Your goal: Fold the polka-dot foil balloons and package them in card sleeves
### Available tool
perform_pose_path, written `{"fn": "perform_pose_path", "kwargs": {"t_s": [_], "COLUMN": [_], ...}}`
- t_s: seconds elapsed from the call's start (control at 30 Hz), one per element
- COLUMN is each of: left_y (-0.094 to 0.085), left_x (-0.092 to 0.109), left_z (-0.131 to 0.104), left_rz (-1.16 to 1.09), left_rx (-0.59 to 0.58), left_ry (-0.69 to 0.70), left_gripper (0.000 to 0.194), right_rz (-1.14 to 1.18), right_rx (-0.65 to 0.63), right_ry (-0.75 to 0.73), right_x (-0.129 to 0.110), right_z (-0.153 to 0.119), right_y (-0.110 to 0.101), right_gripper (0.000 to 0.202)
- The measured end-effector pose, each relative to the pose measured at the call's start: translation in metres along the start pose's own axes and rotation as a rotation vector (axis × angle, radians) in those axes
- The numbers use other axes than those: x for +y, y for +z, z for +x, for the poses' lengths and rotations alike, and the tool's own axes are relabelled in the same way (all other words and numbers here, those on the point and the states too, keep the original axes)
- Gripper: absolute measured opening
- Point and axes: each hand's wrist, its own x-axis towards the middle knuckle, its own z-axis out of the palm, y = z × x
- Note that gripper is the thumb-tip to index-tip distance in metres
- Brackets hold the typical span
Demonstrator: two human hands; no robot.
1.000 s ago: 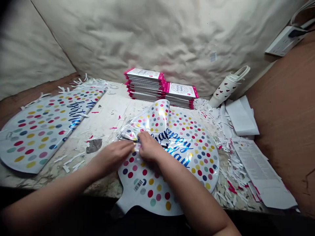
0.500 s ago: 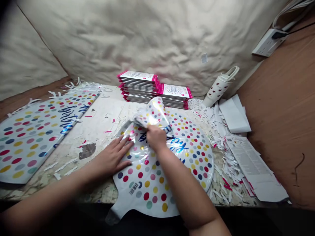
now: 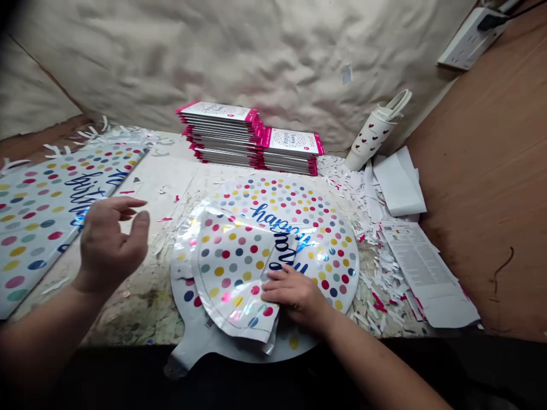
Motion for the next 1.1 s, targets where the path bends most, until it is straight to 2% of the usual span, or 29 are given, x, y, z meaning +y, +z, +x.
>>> {"fn": "perform_pose_path", "kwargs": {"t_s": [0.03, 0.1, 0.13, 0.17, 0.2, 0.3, 0.33, 0.37, 0.4, 0.47, 0.57, 0.6, 0.67, 0.73, 0.8, 0.87, 1.0, 1.1], "left_y": [0.003, 0.013, 0.019, 0.024, 0.027, 0.033, 0.034, 0.037, 0.04, 0.051, 0.069, 0.074, 0.08, 0.081, 0.079, 0.078, 0.078, 0.078], "left_x": [0.013, 0.041, 0.054, 0.064, 0.071, 0.076, 0.075, 0.075, 0.077, 0.083, 0.093, 0.094, 0.094, 0.092, 0.091, 0.09, 0.091, 0.092], "left_z": [0.001, 0.0, -0.001, -0.001, -0.001, 0.002, 0.001, -0.001, -0.005, -0.016, -0.033, -0.036, -0.04, -0.04, -0.039, -0.039, -0.039, -0.039], "left_rz": [-0.06, -0.218, -0.277, -0.312, -0.32, -0.272, -0.264, -0.26, -0.253, -0.193, -0.041, -0.017, -0.012, -0.022, -0.031, -0.029, 0.003, 0.018], "left_rx": [0.002, -0.169, -0.253, -0.294, -0.28, -0.092, -0.095, -0.159, -0.271, -0.549, -0.834, -0.891, -0.956, -0.968, -0.967, -0.974, -0.978, -0.979], "left_ry": [0.166, 0.508, 0.609, 0.635, 0.587, 0.292, 0.283, 0.341, 0.429, 0.563, 0.502, 0.466, 0.435, 0.43, 0.431, 0.428, 0.399, 0.376], "left_gripper": [0.023, 0.023, 0.025, 0.026, 0.027, 0.027, 0.025, 0.024, 0.026, 0.036, 0.066, 0.073, 0.078, 0.078, 0.078, 0.078, 0.082, 0.084], "right_rz": [0.016, 0.033, 0.032, 0.025, 0.016, -0.017, -0.025, -0.03, -0.031, -0.025, 0.001, 0.01, 0.005, -0.048, -0.119, -0.182, -0.394, -0.536], "right_rx": [-0.026, -0.06, -0.067, -0.065, -0.057, -0.025, -0.024, -0.029, -0.039, -0.071, -0.169, -0.167, -0.051, 0.134, 0.194, 0.128, -0.031, -0.046], "right_ry": [-0.002, -0.013, -0.021, -0.03, -0.037, -0.048, -0.049, -0.047, -0.042, -0.027, 0.013, 0.056, 0.216, 0.418, 0.516, 0.437, 0.128, 0.139], "right_x": [0.003, 0.007, 0.008, 0.009, 0.01, 0.011, 0.01, 0.01, 0.008, 0.004, -0.004, -0.004, 0.002, 0.017, 0.034, 0.05, 0.064, 0.067], "right_z": [-0.006, -0.012, -0.014, -0.014, -0.015, -0.014, -0.014, -0.014, -0.014, -0.013, -0.013, -0.012, -0.01, -0.006, 0.002, 0.011, 0.021, 0.017], "right_y": [0.003, 0.005, 0.005, 0.005, 0.006, 0.008, 0.009, 0.009, 0.009, 0.006, -0.009, -0.016, -0.029, -0.038, -0.041, -0.039, -0.032, -0.03], "right_gripper": [0.02, 0.019, 0.019, 0.019, 0.02, 0.02, 0.021, 0.021, 0.021, 0.024, 0.037, 0.044, 0.052, 0.051, 0.049, 0.048, 0.033, 0.029]}}
